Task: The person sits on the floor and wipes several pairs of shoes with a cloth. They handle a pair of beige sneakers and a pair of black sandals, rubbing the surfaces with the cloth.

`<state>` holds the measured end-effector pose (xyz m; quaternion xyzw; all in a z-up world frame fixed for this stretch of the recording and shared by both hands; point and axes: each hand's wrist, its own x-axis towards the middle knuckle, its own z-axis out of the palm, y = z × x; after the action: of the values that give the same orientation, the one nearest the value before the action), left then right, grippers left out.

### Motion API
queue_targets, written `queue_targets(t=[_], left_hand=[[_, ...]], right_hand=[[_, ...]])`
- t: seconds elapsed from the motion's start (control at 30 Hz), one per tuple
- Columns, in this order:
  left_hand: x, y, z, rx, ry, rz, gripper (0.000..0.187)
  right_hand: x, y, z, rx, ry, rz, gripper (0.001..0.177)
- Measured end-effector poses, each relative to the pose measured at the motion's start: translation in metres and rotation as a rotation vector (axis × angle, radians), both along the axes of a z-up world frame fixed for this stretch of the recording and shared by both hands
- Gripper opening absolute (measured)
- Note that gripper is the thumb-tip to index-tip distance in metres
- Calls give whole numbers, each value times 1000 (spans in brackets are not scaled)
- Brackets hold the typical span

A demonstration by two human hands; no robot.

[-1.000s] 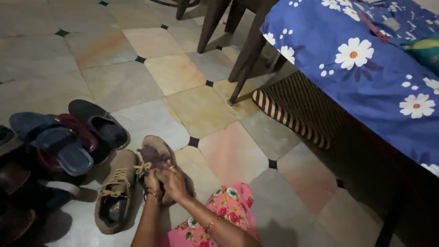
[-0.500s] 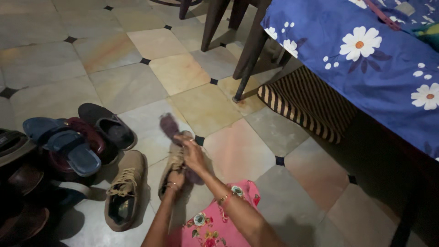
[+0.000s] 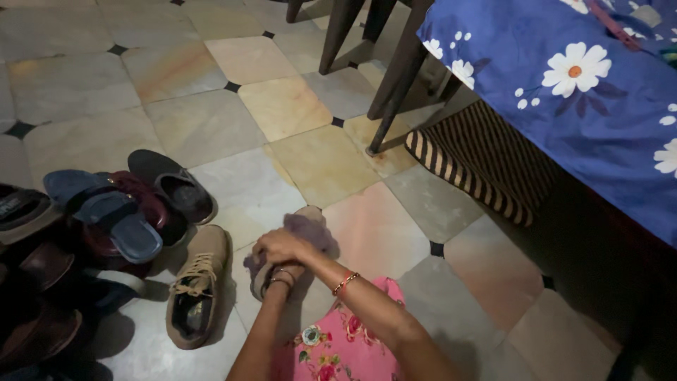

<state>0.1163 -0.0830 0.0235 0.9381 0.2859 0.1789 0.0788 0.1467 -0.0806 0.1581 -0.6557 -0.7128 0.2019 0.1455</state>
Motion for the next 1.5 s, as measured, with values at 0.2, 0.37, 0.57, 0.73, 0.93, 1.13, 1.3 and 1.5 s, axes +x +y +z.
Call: queue_targets(t=[0.2,0.37,0.57,0.73,0.93,1.13,1.3,1.5], left_hand=[[-8,9,29,-428,149,217,26],[-27,7,49,-520,146,45,29],[-39,-4,40,-605,231,-98,34],[-34,-9,33,-692,246,-152,39],[-36,-9,32,-744,201,-151,47],[-38,-7,37,-768,362,-142,40],[-36,-22,38,-459,-112,-273,46],[-54,-14,40,-581,109,-168,47]], right_hand=[[-66,-17,-4,-23,-141,178,51],[-50,-25,-24,142,-33,347,42],[-22,-23,-26,96,-99,256,46],[39,-24,10,21,-30,63,37],[112,-58,23,178,-52,-265,48],[80,-28,-17,322,101,-143,31],[36,-10,-18,24,46,-56,5],[-67,-5,-38,-39,-53,97,16]])
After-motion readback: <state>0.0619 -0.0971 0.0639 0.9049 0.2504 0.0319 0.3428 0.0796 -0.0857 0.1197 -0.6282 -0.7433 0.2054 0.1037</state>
